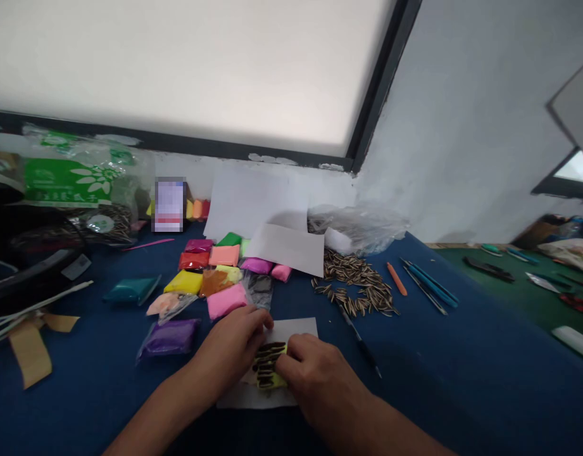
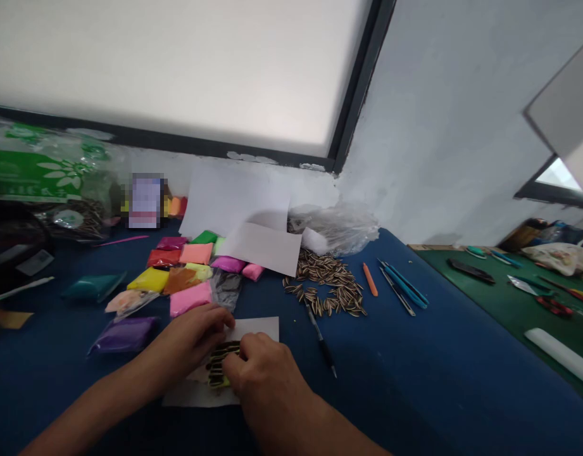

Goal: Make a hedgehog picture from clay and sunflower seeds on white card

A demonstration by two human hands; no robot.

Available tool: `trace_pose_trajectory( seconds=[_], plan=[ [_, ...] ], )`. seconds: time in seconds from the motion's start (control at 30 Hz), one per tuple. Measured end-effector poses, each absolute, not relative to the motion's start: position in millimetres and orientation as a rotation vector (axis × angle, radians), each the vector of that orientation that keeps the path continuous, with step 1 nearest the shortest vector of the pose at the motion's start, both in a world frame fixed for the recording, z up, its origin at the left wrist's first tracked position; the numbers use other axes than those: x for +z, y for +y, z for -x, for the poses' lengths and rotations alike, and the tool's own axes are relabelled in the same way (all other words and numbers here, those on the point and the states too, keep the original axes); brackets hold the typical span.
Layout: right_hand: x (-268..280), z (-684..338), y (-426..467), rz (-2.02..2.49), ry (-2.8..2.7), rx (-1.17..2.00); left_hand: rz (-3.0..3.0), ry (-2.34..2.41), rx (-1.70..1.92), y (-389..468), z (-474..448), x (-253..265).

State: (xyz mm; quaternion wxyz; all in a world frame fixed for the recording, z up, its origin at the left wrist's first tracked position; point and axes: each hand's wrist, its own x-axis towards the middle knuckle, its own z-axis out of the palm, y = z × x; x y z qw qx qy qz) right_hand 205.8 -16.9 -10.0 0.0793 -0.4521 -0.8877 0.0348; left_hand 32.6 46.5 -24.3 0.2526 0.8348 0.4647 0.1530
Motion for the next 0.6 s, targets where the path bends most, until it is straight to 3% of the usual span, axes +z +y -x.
trace_pose_trajectory(
  seconds=[0.37, 0.6],
  plan=[
    [14.3, -214.7, -15.2, 1.469, -2.532, 0.09, -2.26, 1.246, 0.446, 46.3, -32.8, -26.0],
    [13.8, -244.3, 12.7, 1.806, -2.288, -0.047, -2.267, 1.27, 0.407, 45.2, -33.0, -22.5]
  ],
)
